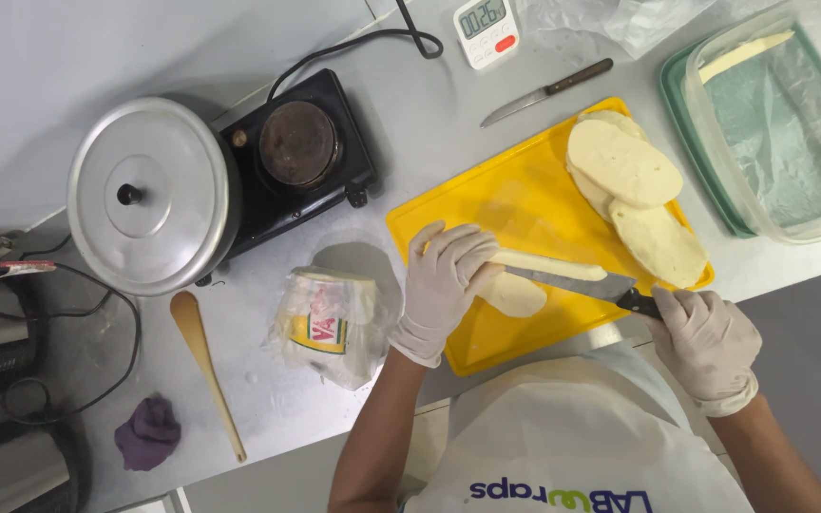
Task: Slicing a block of white cheese on a yellow cutting board and placing the strips into a plastic container.
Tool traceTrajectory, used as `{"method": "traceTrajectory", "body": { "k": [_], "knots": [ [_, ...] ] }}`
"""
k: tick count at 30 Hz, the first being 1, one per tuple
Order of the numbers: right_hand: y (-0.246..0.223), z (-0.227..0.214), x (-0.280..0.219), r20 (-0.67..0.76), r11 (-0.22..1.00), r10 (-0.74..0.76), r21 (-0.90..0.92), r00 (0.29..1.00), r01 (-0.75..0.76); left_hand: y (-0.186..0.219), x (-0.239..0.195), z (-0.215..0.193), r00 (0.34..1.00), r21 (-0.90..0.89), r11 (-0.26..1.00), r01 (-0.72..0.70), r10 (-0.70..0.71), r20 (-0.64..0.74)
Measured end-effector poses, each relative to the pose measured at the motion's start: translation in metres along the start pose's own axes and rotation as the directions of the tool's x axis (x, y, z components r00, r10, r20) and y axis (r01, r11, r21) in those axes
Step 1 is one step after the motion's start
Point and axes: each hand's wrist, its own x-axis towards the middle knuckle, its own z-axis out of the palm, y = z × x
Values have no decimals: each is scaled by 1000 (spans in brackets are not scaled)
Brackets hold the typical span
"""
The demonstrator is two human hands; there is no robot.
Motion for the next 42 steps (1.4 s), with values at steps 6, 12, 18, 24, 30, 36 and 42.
{"method": "traceTrajectory", "body": {
  "k": [6,12,18,24,30,36,42],
  "knots": [
    [0,2,-6,12,997,16,74,1000,-17,3,2,-12,1000,-33,999,-20,19,-23],
    [4,-11,6,19,999,-37,-38,999,38,17,22,-27,975,36,997,-61,51,216],
    [6,-8,4,-80,998,-54,38,995,57,15,7,-17,985,100,984,-148,138,100],
    [5,-23,15,-106,995,-89,45,990,94,19,10,-25,982,146,971,-191,189,28],
    [4,-31,23,-54,986,-135,-102,989,129,43,18,-1,968,39,992,-116,105,228],
    [-4,-47,42,-89,992,-129,5,988,130,63,13,12,996,142,986,-85,84,7],
    [9,-31,30,-13,992,-107,68,994,108,52,19,-2,956,158,943,-293,291,33]
  ]
}}
